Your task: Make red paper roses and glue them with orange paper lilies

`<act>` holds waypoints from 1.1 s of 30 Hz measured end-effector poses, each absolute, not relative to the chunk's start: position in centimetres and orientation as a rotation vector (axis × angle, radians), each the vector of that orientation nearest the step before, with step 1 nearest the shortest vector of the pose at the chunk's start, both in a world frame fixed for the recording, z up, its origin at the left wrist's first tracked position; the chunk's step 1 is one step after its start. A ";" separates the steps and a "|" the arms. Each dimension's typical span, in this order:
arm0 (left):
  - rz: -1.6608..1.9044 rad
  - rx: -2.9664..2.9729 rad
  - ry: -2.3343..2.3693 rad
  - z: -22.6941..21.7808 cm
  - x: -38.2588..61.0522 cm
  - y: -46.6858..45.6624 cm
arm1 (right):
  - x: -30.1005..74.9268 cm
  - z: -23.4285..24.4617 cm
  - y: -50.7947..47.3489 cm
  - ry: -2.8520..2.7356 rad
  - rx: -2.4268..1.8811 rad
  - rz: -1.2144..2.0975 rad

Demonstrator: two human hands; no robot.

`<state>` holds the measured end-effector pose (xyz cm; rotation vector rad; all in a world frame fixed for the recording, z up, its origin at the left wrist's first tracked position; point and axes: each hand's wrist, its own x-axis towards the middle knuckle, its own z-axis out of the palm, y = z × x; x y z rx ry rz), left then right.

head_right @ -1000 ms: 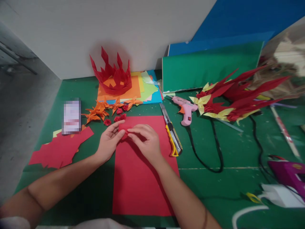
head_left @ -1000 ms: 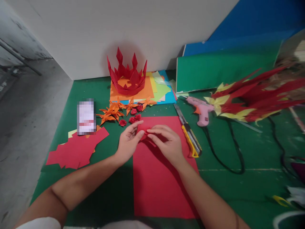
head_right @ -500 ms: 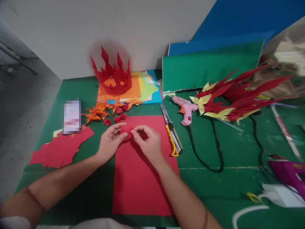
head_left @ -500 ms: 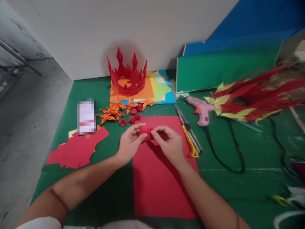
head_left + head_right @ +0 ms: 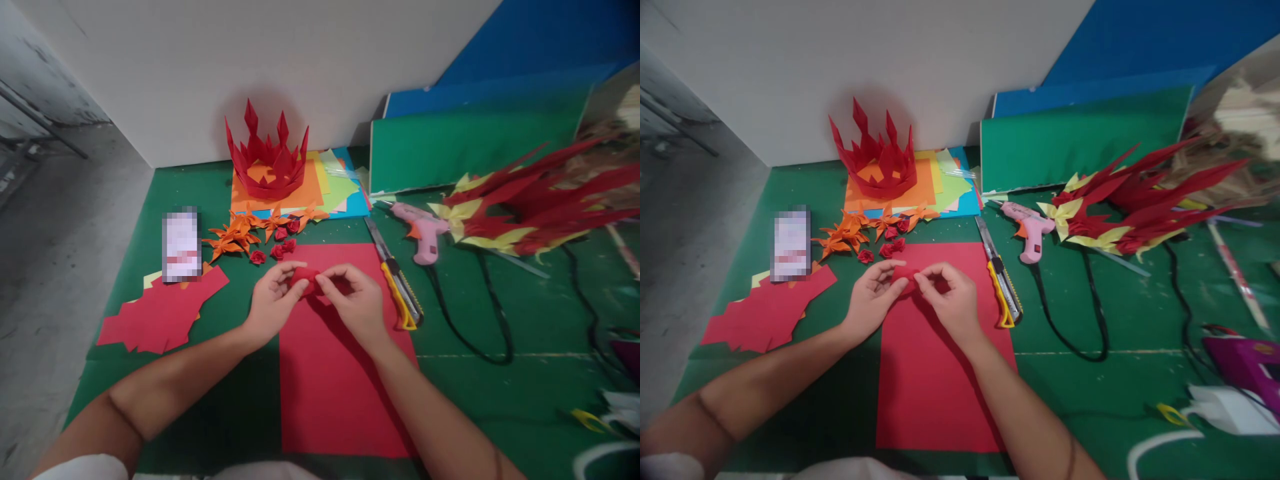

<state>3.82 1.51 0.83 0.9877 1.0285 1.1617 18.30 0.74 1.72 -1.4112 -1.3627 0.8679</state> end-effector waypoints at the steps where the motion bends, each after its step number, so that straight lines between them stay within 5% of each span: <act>1: 1.157 0.981 1.027 0.8 3.8 1.5 | 18.3 1.7 0.7 -1.363 -1.412 0.866; 12: 1.182 0.953 1.019 1.0 3.8 1.4 | 18.3 1.3 0.7 -1.412 -1.370 0.821; 33: 1.240 0.854 1.037 1.0 3.8 1.9 | 18.3 1.4 0.9 -1.226 -1.262 1.231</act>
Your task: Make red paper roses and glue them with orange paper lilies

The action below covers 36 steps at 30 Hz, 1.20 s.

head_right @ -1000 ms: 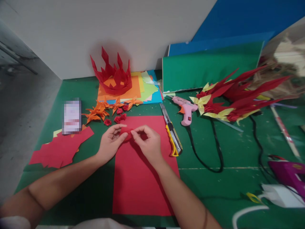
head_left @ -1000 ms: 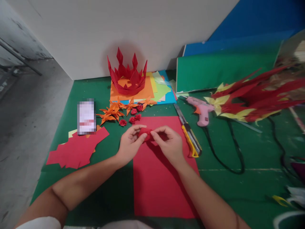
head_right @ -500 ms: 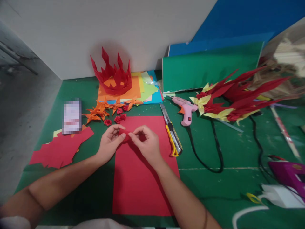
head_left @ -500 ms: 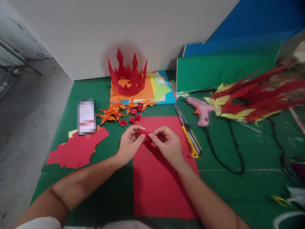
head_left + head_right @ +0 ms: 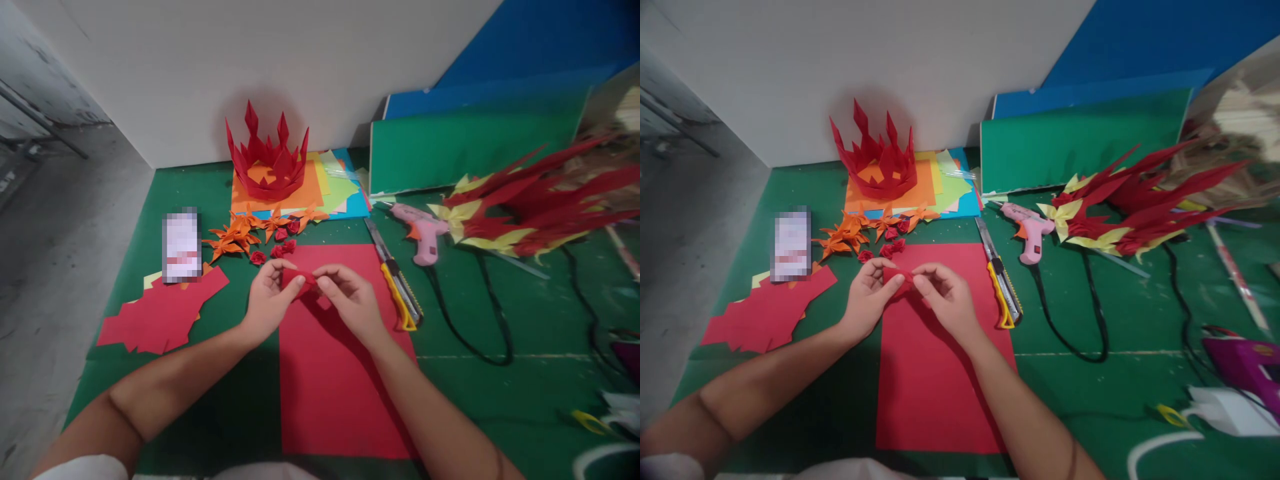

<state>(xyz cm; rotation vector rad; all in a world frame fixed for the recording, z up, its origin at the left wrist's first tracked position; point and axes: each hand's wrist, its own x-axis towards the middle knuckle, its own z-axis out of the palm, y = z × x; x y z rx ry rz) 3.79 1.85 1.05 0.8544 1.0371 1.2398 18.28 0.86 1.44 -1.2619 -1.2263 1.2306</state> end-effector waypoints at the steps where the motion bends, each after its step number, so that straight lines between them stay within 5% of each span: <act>1: 1.240 0.843 1.034 1.1 3.8 1.9 | 18.3 1.4 0.9 -1.239 -1.259 1.232; 18: 1.181 0.687 1.003 1.2 3.7 2.0 | 18.8 1.6 0.9 -1.251 -1.189 1.408; 36: 1.160 0.741 0.914 1.1 4.0 2.0 | 18.7 1.1 1.3 -1.103 -1.266 1.085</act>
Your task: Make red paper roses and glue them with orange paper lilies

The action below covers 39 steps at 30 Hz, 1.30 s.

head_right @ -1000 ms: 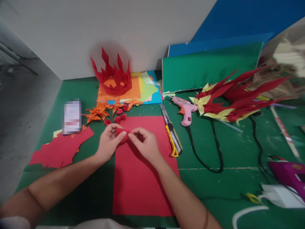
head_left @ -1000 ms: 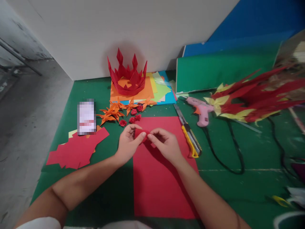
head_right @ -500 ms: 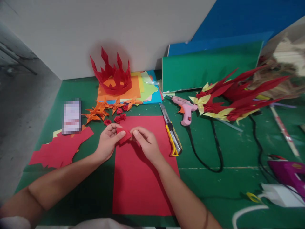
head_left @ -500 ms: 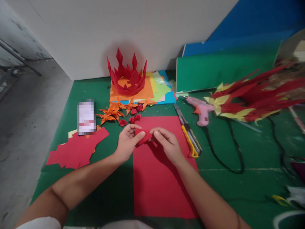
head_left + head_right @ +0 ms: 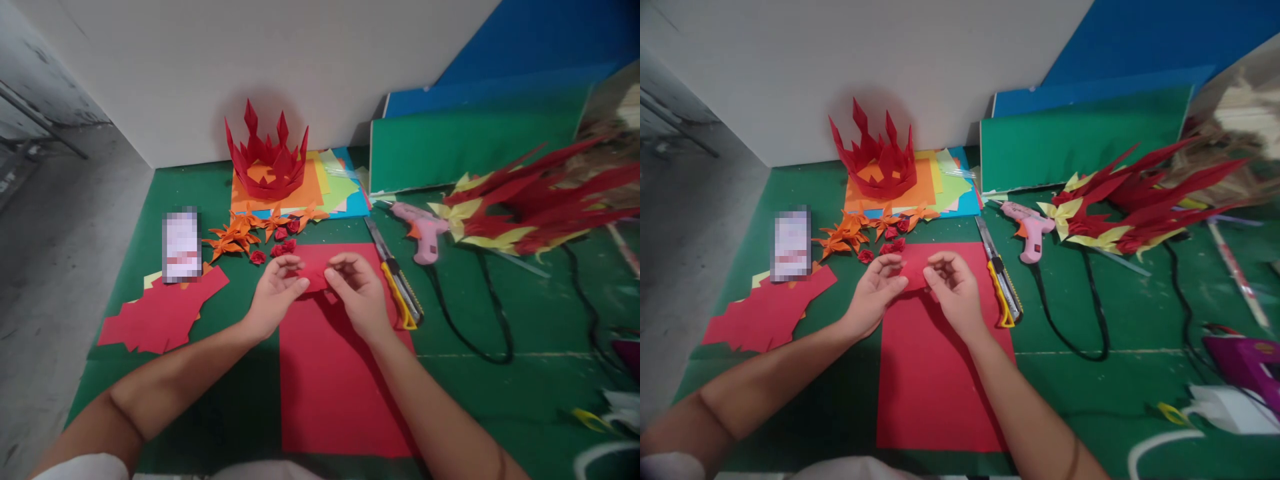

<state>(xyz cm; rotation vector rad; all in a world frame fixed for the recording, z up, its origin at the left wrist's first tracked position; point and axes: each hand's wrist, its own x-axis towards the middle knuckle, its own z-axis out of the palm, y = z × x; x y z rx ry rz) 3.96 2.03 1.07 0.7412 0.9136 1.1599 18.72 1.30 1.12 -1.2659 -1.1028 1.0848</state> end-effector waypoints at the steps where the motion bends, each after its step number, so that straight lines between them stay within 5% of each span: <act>1: 1.178 0.732 0.926 1.0 4.0 2.1 | 18.7 1.1 1.3 -1.127 -1.251 1.060; 10: 1.180 0.799 1.105 0.9 3.6 2.0 | 18.7 1.6 1.1 -1.540 -1.189 0.924; 39: 1.118 0.889 0.990 0.9 3.8 1.6 | 18.9 1.4 1.1 -1.538 -1.223 0.860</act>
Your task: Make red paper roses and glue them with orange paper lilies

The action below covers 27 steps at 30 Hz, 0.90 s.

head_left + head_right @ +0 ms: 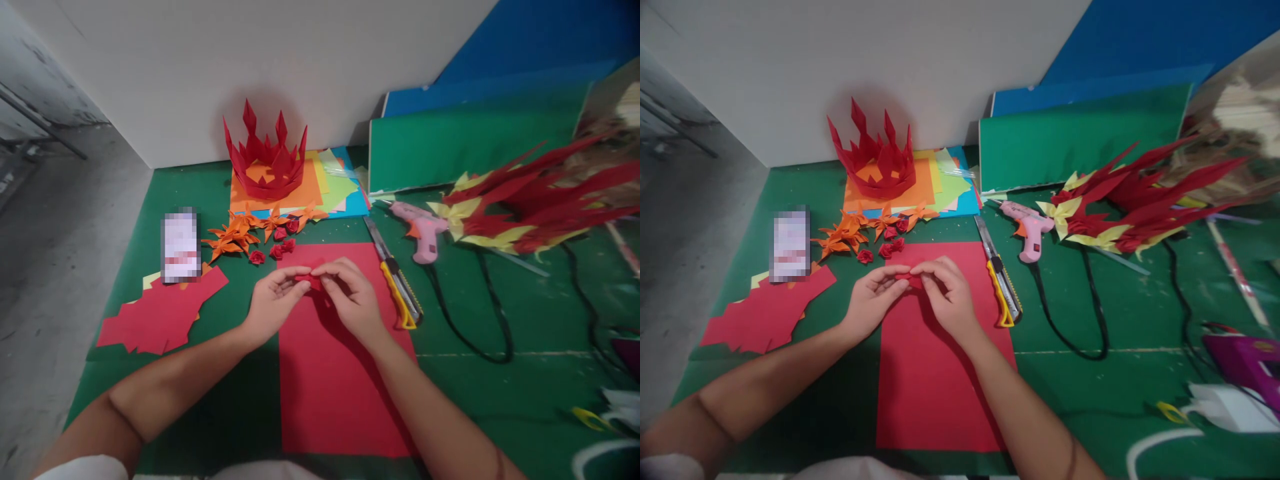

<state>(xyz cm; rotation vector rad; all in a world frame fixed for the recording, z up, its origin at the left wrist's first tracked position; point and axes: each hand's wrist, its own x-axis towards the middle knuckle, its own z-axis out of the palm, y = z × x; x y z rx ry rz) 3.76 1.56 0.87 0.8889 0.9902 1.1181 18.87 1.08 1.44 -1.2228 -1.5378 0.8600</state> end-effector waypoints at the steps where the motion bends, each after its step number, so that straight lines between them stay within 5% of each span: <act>1: 1.118 0.888 0.991 0.9 3.8 1.6 | 18.9 1.5 1.1 -1.542 -1.219 0.859; 27: 1.032 1.045 1.121 0.6 3.8 1.2 | 18.3 1.3 1.1 -1.574 -1.263 0.700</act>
